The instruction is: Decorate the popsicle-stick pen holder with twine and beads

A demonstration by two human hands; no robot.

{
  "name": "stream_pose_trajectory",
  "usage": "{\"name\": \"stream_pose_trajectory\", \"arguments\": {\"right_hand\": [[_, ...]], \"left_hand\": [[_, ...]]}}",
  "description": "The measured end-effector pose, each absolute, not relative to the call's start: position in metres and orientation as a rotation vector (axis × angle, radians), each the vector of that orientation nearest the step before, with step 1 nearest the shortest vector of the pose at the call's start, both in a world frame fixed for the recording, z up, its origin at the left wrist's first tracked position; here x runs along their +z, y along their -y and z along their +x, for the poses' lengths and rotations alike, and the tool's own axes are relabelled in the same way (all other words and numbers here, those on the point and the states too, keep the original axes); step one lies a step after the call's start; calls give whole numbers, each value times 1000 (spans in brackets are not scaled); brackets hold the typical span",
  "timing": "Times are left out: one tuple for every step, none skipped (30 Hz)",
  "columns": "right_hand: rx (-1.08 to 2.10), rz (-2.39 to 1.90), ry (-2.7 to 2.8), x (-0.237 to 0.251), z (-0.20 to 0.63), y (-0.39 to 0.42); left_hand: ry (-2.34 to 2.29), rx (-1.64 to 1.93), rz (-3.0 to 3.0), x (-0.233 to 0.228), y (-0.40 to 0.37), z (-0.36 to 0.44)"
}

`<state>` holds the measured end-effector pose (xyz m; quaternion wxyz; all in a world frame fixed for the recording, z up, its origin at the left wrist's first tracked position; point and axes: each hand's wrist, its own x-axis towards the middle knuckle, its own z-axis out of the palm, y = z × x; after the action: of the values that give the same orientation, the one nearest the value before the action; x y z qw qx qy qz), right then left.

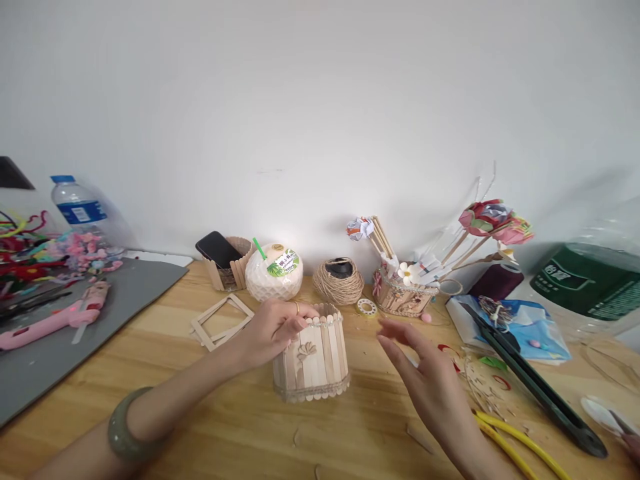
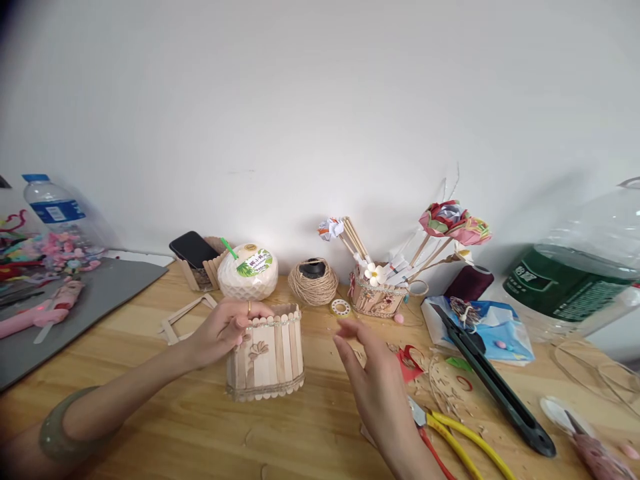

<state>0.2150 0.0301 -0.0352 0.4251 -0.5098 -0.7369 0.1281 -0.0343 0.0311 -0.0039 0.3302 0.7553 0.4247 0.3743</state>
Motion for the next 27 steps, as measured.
{"name": "stream_pose_trajectory", "arguments": {"right_hand": [[352,-1282,1854,-35,213,-27],[349,-1259,1861,-36,211,-24],[310,-1200,1872,-36,207,-20],[254,-1114,1894,-36,203,-16],[200,-1021,1928,-36,199,-12],[158,-939,1966,-36,194,-9],[134,-880,2001,-36,189,-5],[118,-842,2027,-36,185,-3],[101,-827,2038,-36,182,-1],[80,-826,2038,-36,179,1],[53,-827,2032,-36,177,2],[32,-831,2023,-35,175,2],[16,-835,2011,-35,173,2],[7,-839,1996,-35,172,3],[3,-842,1983,-34,171,2],[-4,-843,1971,-33,170,2],[-17,-845,1964,-33,169,2],[-43,-847,1961,-32,168,2],[-77,-852,1963,-32,167,3],[-116,-862,1969,-31,167,3],[-160,-874,1983,-31,167,4],[-205,-885,2003,-30,168,5],[-251,-890,2028,-29,168,6],[-298,-890,2060,-28,169,7],[-342,-888,2101,-26,169,8],[-388,-881,2137,-25,170,9],[-427,-879,2172,-23,170,9]], "left_hand": [[-1116,985,1958,-4,-31,-34],[-1123,991,1939,-5,-30,-33],[-1132,998,1915,-5,-30,-31],[-1142,1004,1891,-6,-29,-29],[-1153,1011,1868,-6,-27,-27],[-1168,1021,1836,-7,-26,-24],[-1191,1037,1793,-7,-24,-21],[-1222,1061,1738,-8,-22,-18],[-1255,1087,1676,-8,-21,-15],[-1279,1109,1615,-9,-19,-12],[-1290,1123,1560,-9,-18,-10],[-1280,1126,1524,-8,-17,-9],[-1251,1118,1508,-8,-17,-8],[-1210,1101,1502,-7,-17,-7],[-1172,1082,1500,-6,-17,-7],[-1142,1062,1500,-5,-17,-7],[-1124,1043,1500,-3,-17,-8],[-1113,1026,1502,-1,-17,-8],[-1106,1013,1506,0,-17,-8],[-1099,1003,1512,2,-16,-8],[-1090,996,1520,3,-16,-8],[-1079,990,1532,4,-16,-8],[-1069,986,1546,4,-16,-8],[-1064,981,1560,4,-15,-8],[-1066,978,1573,3,-15,-8],[-1072,976,1586,3,-15,-7],[-1079,977,1594,2,-15,-7]]}}
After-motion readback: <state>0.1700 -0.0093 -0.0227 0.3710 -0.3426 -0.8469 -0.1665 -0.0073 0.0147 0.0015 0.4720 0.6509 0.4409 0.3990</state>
